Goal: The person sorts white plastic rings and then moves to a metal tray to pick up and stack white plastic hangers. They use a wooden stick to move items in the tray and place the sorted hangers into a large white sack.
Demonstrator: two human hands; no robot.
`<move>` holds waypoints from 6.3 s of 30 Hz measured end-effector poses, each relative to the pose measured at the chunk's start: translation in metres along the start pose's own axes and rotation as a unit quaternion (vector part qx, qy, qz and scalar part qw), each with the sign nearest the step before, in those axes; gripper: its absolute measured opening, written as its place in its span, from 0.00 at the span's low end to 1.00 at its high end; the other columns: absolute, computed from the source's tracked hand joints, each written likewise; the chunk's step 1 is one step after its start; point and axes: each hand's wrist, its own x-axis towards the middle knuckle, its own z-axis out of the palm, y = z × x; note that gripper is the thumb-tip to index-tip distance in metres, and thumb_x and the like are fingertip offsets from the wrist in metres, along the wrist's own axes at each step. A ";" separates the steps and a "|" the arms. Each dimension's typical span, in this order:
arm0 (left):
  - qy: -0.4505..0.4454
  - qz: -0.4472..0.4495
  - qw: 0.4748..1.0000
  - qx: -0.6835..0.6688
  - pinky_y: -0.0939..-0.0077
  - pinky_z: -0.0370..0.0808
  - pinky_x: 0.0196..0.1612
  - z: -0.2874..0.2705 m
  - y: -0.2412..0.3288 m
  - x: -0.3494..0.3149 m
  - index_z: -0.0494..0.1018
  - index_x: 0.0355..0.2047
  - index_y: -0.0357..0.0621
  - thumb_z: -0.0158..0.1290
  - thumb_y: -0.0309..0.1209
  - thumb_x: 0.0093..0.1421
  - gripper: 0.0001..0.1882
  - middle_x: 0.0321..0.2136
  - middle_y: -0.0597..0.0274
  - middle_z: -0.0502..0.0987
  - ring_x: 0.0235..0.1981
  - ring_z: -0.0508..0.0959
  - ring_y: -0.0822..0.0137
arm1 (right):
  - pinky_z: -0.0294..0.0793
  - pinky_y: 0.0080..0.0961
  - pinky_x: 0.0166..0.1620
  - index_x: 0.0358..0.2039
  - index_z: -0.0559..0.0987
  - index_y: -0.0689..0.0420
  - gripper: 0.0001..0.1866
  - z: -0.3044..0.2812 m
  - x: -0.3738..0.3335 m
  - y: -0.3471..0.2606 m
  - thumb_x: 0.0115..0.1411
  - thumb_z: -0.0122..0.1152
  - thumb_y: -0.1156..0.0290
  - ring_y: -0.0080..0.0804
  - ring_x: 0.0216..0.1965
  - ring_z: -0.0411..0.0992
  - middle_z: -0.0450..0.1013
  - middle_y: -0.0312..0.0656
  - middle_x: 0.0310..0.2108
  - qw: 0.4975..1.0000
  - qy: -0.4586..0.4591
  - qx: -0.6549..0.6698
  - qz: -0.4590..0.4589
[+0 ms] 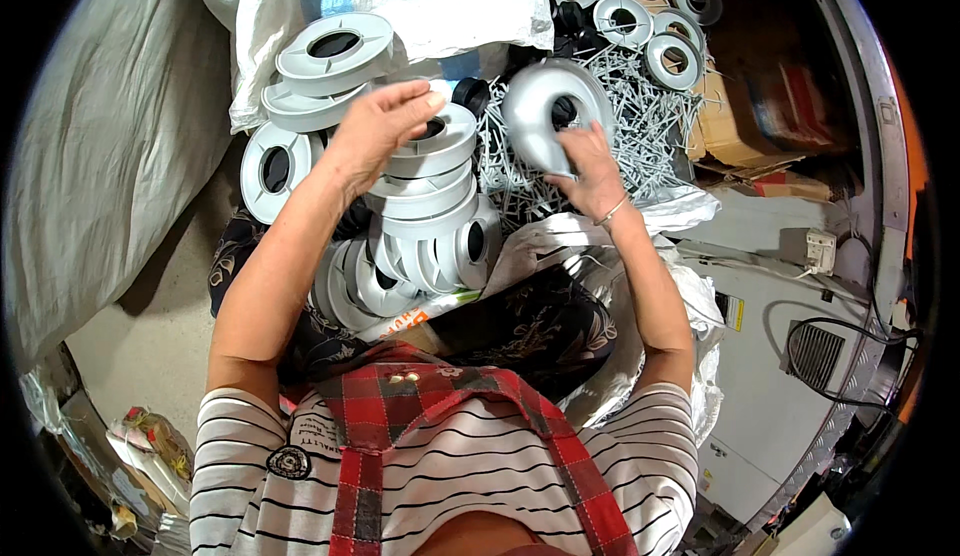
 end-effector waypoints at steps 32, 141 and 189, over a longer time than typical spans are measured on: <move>-0.105 0.079 0.984 -0.120 0.75 0.73 0.40 -0.023 0.022 -0.042 0.65 0.46 0.37 0.50 0.35 0.59 0.19 0.38 0.62 0.73 0.36 0.74 0.73 | 0.68 0.34 0.45 0.49 0.65 0.61 0.40 -0.050 0.114 -0.143 0.35 0.70 0.61 0.49 0.42 0.65 0.65 0.54 0.39 0.995 -0.020 0.081 -0.062; 0.011 0.474 0.880 -0.018 0.73 0.53 0.59 -0.054 0.127 -0.178 0.45 0.60 0.37 0.57 0.28 0.48 0.43 0.56 0.55 0.55 0.57 0.57 0.65 | 0.60 0.40 0.54 0.57 0.56 0.63 0.31 -0.036 0.029 -0.271 0.55 0.51 0.64 0.40 0.52 0.61 0.59 0.48 0.54 0.508 0.433 0.743 -0.051; 0.085 -0.166 0.934 0.306 0.70 0.70 0.39 -0.060 -0.135 -0.110 0.59 0.52 0.28 0.57 0.44 0.49 0.38 0.41 0.47 0.71 0.38 0.73 0.61 | 0.68 0.51 0.38 0.53 0.65 0.49 0.47 0.067 0.049 -0.116 0.38 0.54 0.28 0.48 0.41 0.67 0.65 0.50 0.43 0.651 -0.128 0.583 0.470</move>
